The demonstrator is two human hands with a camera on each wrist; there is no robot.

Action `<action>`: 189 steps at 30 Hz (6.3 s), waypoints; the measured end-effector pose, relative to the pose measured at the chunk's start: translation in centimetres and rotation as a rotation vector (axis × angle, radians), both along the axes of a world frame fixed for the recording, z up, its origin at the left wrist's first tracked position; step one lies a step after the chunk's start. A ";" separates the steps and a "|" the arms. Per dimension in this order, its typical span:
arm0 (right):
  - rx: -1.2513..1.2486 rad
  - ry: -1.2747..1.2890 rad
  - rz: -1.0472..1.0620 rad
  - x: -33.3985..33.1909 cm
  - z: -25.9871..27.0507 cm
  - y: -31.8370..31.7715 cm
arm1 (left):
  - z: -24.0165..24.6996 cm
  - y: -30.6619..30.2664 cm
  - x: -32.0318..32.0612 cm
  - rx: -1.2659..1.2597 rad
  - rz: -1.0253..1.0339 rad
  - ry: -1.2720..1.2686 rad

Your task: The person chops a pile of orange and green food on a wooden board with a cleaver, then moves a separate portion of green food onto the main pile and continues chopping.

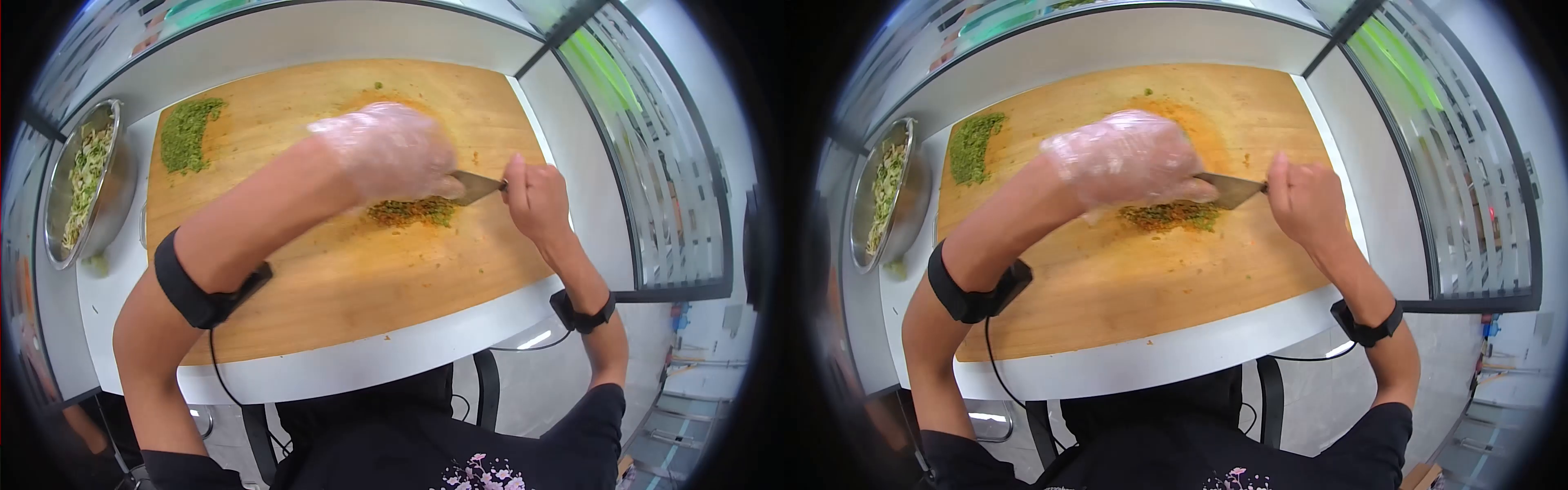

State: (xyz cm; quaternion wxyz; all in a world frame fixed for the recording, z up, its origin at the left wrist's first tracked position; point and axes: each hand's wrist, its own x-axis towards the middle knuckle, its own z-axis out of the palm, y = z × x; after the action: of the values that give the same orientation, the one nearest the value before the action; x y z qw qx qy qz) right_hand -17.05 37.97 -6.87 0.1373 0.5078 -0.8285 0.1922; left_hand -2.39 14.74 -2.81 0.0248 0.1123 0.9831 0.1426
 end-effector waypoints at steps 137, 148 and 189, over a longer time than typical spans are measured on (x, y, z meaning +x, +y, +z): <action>0.239 0.015 -0.108 -1.1 6.3 -5.2 | -0.8 -3.0 -1.4 0.039 0.102 0.100; 0.263 -0.060 -0.134 -1.6 6.0 -5.3 | -0.9 -3.7 -2.2 0.053 0.088 0.093; 0.031 -0.218 -0.108 -6.1 1.4 -6.1 | 0.6 -3.6 -5.2 -0.113 0.051 0.140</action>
State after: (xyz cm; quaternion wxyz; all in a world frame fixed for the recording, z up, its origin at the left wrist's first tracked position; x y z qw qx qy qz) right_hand -23.18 31.90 -5.44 0.0484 0.4407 -0.8675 0.2256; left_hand -7.63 11.09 -2.25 -0.0416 0.0951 0.9914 0.0794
